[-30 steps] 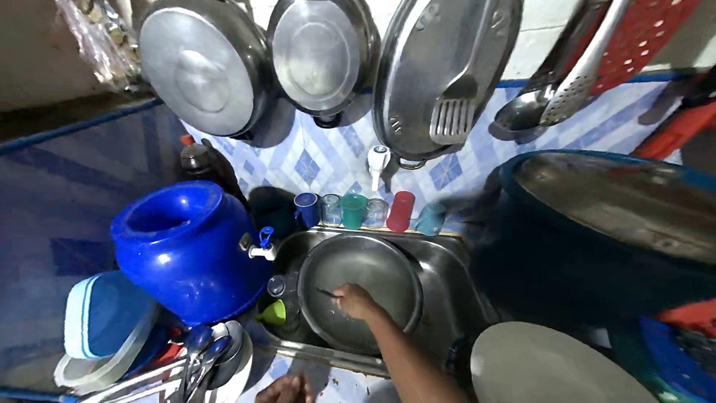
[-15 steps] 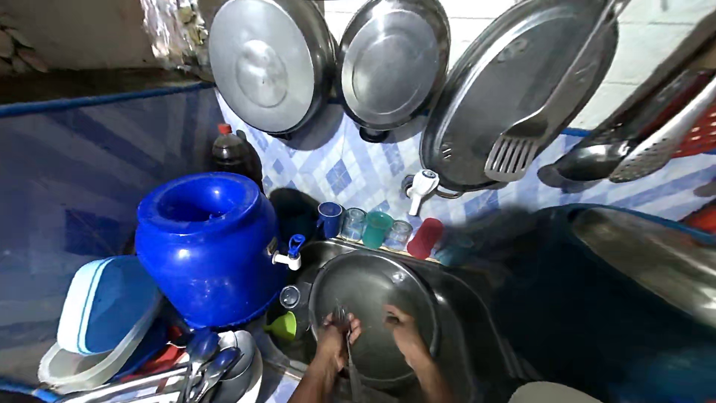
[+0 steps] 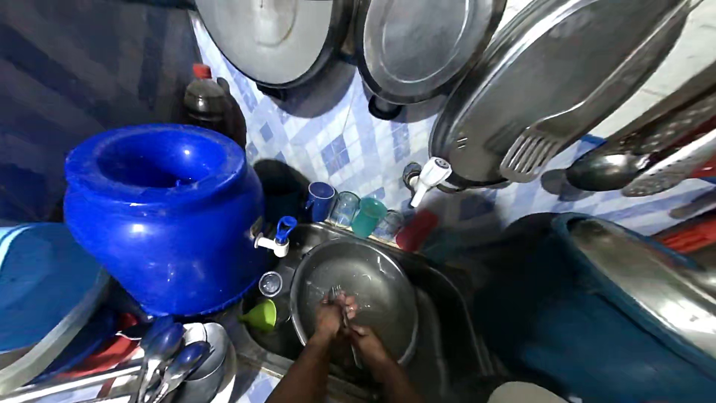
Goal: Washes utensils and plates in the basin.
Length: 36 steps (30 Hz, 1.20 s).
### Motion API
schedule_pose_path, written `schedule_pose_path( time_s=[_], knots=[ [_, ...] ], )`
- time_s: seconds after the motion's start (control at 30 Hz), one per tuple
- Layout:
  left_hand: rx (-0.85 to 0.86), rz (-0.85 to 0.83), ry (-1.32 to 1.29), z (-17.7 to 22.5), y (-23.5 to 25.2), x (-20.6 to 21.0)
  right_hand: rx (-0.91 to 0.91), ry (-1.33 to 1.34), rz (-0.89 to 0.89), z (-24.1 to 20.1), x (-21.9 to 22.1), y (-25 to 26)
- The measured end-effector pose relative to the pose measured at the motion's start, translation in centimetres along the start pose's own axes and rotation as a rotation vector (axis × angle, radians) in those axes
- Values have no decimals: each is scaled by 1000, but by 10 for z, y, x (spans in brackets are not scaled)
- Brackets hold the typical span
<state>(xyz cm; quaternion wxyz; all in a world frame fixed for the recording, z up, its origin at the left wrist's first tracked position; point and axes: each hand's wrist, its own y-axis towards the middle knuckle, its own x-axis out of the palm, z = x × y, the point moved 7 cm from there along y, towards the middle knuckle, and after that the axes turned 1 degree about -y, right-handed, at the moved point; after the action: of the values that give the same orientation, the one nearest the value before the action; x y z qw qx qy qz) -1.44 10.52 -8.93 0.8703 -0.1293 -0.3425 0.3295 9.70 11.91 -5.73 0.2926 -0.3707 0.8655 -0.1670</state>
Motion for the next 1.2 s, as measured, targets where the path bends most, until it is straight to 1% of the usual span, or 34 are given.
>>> schedule_pose_path(
  time_s=[0.03,0.1,0.2,0.27,0.33,0.37,0.43,0.47,0.53,0.6,0.7,0.8,0.87,0.93,0.97,1.0,1.03,1.07,1.1,1.17,1.2],
  knots=[
    [20,10,-49,2,2,-2,17,91,-14,3,3,-3],
    [72,110,-8,9,4,-12,4,215,-17,4,9,-10],
    [113,236,74,15,1,-24,-62,166,58,6,12,-19],
    [80,279,119,15,-2,-30,-105,121,124,7,11,-22],
    [19,221,105,11,-2,-30,-106,105,201,10,9,-17],
    [-13,156,126,5,-1,-27,-89,94,225,12,8,-12],
    [-95,12,334,-5,2,-21,-8,95,216,15,5,-3],
    [-117,-4,453,-7,4,-22,33,114,194,18,6,1],
    [-125,43,609,-2,3,-28,62,119,136,24,9,9],
    [-90,139,656,5,1,-33,5,93,118,26,10,10],
    [-52,224,800,21,-4,-29,-94,28,169,21,8,0],
    [-78,197,961,24,-5,-25,-112,-24,239,21,3,-7],
    [-52,138,939,20,-2,-25,-80,-34,240,22,3,-6],
    [-54,13,909,11,-3,-24,-14,-54,211,23,5,-4],
    [-87,-41,918,8,-7,-23,31,-76,184,23,6,-3],
    [-132,-48,922,7,-13,-23,72,-89,151,23,6,-2],
    [-179,-22,928,9,-21,-23,105,-99,129,22,7,-2],
    [-210,15,918,10,-25,-26,129,-139,115,21,8,-3],
    [-197,57,898,11,-28,-28,125,-249,122,20,7,-5],
    [-145,57,895,12,-29,-27,26,-625,207,10,1,-21],
    [-121,42,902,14,-26,-27,-59,-726,289,5,-3,-31]
  ],
)
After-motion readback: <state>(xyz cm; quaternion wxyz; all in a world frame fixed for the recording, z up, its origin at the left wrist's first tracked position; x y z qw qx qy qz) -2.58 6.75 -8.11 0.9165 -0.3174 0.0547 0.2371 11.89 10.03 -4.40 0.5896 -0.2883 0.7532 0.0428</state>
